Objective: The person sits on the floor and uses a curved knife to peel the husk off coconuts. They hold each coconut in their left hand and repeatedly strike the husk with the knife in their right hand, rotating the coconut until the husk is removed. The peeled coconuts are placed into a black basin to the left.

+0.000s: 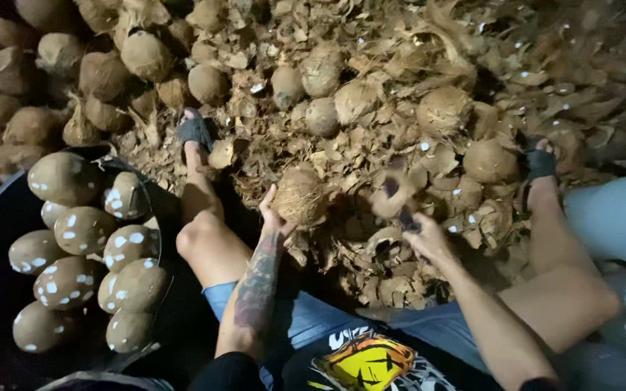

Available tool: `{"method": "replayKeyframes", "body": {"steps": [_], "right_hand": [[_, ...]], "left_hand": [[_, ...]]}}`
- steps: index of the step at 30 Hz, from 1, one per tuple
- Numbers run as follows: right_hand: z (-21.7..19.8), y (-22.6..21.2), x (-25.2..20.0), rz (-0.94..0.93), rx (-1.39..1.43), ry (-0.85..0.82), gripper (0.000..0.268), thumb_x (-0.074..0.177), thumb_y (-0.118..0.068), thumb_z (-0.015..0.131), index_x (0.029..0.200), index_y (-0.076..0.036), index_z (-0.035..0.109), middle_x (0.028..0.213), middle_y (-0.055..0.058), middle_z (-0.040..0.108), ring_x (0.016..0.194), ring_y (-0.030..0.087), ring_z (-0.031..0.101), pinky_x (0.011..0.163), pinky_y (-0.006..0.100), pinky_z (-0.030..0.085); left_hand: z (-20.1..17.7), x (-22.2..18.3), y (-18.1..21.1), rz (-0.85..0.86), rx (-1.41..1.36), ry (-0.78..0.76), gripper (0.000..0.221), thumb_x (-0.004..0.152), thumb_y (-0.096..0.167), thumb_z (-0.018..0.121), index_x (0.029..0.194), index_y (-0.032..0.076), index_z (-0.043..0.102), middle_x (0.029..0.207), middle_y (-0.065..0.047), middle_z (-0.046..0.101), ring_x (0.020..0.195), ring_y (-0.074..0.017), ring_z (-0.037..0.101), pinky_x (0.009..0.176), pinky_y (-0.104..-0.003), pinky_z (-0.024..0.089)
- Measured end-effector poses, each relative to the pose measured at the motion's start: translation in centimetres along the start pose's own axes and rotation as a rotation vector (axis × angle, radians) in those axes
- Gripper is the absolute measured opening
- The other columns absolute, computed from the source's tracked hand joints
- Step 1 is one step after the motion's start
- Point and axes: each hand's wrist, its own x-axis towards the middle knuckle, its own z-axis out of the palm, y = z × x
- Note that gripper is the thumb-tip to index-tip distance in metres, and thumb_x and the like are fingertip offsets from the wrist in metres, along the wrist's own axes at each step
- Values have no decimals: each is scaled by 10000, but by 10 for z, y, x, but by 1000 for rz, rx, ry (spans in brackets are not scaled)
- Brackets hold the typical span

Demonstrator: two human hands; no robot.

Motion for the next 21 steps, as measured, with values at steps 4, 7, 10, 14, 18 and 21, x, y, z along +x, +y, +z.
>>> {"method": "replayKeyframes", "body": {"steps": [4,7,10,14,18,21], "right_hand": [[-26,-70,-49,-395,387,75,51,799,23,621,842,-1,607,457,152,584,342,237,584,410,314,476],[-44,-135,-90,-671,641,21,150,800,81,571,707,-27,527,438,164,565,348,260,589,436,306,499],[-35,-141,-116,-1015,897,-114,124,873,68,603,873,-31,528,620,192,646,508,303,679,544,349,575],[18,-121,-116,-1421,777,1,66,848,8,677,885,12,623,765,184,708,628,338,713,638,417,608],[73,-80,-104,-534,266,-290,302,792,-289,775,672,-41,652,537,167,661,542,349,676,567,478,511],[77,-78,-118,0,392,-371,475,736,-230,662,333,4,570,363,216,509,272,308,525,321,450,436]], "left_hand": [[-7,4,3,-6,-49,-24,676,795,608,803,1223,85,773,1243,-228,749,1096,-439,733,1009,-630,570],[-12,15,0,-25,-18,-27,647,779,568,845,1197,79,776,1221,-220,759,1083,-428,738,1012,-621,569],[-26,15,-20,-29,-1,85,672,769,559,864,1228,80,760,1241,-202,754,1135,-439,711,1042,-636,532],[-19,17,-29,3,-39,110,704,770,588,851,1265,99,752,1298,-200,733,1221,-448,684,1087,-655,506],[-15,10,-30,22,1,114,675,776,565,860,1250,96,754,1262,-182,746,1190,-428,697,1062,-656,515],[-18,19,-18,-2,87,127,625,747,569,865,1143,92,786,1148,-164,786,1056,-373,758,978,-614,586]]}}
